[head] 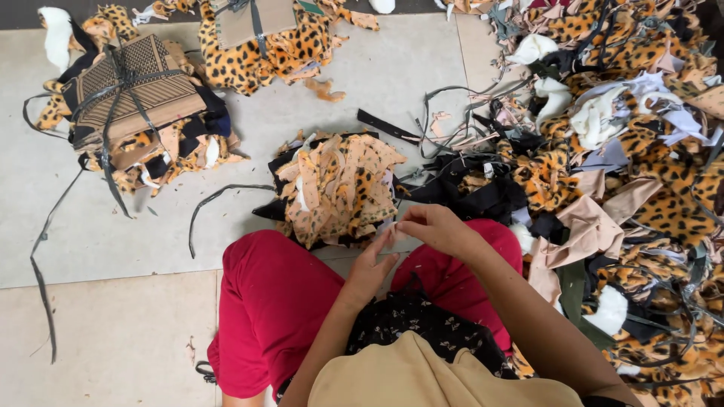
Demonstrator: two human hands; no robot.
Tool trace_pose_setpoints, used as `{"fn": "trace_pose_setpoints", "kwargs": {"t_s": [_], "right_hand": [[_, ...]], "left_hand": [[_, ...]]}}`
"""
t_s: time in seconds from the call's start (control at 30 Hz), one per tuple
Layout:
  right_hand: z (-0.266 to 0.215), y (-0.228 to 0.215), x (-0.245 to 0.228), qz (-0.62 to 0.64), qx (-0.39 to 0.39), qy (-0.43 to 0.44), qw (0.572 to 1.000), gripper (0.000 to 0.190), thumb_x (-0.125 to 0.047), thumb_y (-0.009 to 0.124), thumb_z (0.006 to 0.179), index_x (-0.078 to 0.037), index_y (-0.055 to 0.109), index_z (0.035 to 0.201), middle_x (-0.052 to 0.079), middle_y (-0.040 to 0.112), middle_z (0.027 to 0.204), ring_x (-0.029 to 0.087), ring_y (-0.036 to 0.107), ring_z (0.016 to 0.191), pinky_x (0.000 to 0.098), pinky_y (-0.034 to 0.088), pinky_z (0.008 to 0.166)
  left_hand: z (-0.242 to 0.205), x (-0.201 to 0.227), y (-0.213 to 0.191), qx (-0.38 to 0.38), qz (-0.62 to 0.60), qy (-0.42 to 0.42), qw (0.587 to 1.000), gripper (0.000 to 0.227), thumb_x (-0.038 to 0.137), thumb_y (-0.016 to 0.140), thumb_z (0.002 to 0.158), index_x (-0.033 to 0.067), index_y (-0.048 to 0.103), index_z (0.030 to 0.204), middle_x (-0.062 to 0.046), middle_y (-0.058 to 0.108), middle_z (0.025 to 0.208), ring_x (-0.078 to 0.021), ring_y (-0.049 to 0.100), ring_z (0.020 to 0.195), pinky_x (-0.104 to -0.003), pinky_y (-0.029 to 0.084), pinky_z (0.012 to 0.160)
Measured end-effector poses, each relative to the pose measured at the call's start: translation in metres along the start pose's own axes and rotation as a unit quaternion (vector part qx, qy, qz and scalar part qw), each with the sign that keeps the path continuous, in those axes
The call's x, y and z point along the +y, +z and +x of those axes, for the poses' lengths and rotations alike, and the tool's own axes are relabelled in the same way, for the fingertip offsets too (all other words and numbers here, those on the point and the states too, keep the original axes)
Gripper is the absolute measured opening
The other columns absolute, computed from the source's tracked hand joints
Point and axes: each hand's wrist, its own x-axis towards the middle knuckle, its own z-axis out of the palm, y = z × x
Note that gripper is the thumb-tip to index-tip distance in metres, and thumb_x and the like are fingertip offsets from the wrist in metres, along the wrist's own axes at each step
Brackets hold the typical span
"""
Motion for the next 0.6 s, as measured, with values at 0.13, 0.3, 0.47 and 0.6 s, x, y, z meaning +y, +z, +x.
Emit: {"fn": "trace_pose_setpoints", "kwargs": {"t_s": [0.13, 0.3, 0.47, 0.6], "right_hand": [[0.001, -0.006, -0.056, 0.055, -0.04, 0.008, 0.998, 0.024, -0.034, 0.068, 0.089, -0.011, 0.074, 0.089, 0.007, 0.072, 0.078, 0.018, 0.065, 0.081, 0.0362, 0.054, 0.076], [0.068, 0.012, -0.062, -0.027, 0.001, 0.0, 1.0, 0.028, -0.041, 0.062, 0.083, -0.016, 0.075, 0.082, 0.008, 0.072, 0.07, 0.025, 0.075, 0.074, 0.0393, 0.056, 0.069], [0.115, 0.027, -0.059, -0.196, 0.148, -0.057, 0.968, 0.044, -0.043, 0.054, 0.102, -0.019, 0.062, 0.137, 0.014, 0.068, 0.114, 0.035, 0.07, 0.102, 0.0468, 0.059, 0.078], [0.14, 0.09, -0.023, -0.422, 0.367, -0.259, 0.787, 0.057, -0.049, 0.045, 0.108, -0.026, 0.044, 0.16, 0.015, 0.041, 0.16, 0.037, 0.041, 0.144, 0.0544, 0.026, 0.115]], "left_hand": [[0.025, -0.055, 0.005, 0.023, -0.169, 0.069, 0.983, 0.054, 0.013, 0.075, 0.093, 0.011, 0.059, 0.144, -0.011, 0.071, 0.126, -0.0103, 0.063, 0.11, -0.034, 0.053, 0.098], [0.019, -0.047, -0.03, 0.088, -0.227, 0.155, 0.957, 0.059, 0.003, 0.063, 0.098, 0.006, 0.044, 0.153, -0.014, 0.059, 0.144, -0.015, 0.052, 0.126, -0.039, 0.048, 0.104], [-0.008, -0.005, -0.058, 0.164, 0.018, 0.052, 0.985, 0.086, 0.029, 0.063, 0.1, 0.0152, 0.009, 0.165, -0.02, -0.004, 0.169, -0.0411, -0.001, 0.155, -0.058, 0.011, 0.122], [0.016, -0.026, -0.046, 0.267, 0.279, 0.006, 0.922, 0.099, 0.032, 0.074, 0.091, 0.022, 0.01, 0.165, -0.021, -0.004, 0.17, -0.0452, 0.0, 0.155, -0.072, 0.013, 0.115]]}}
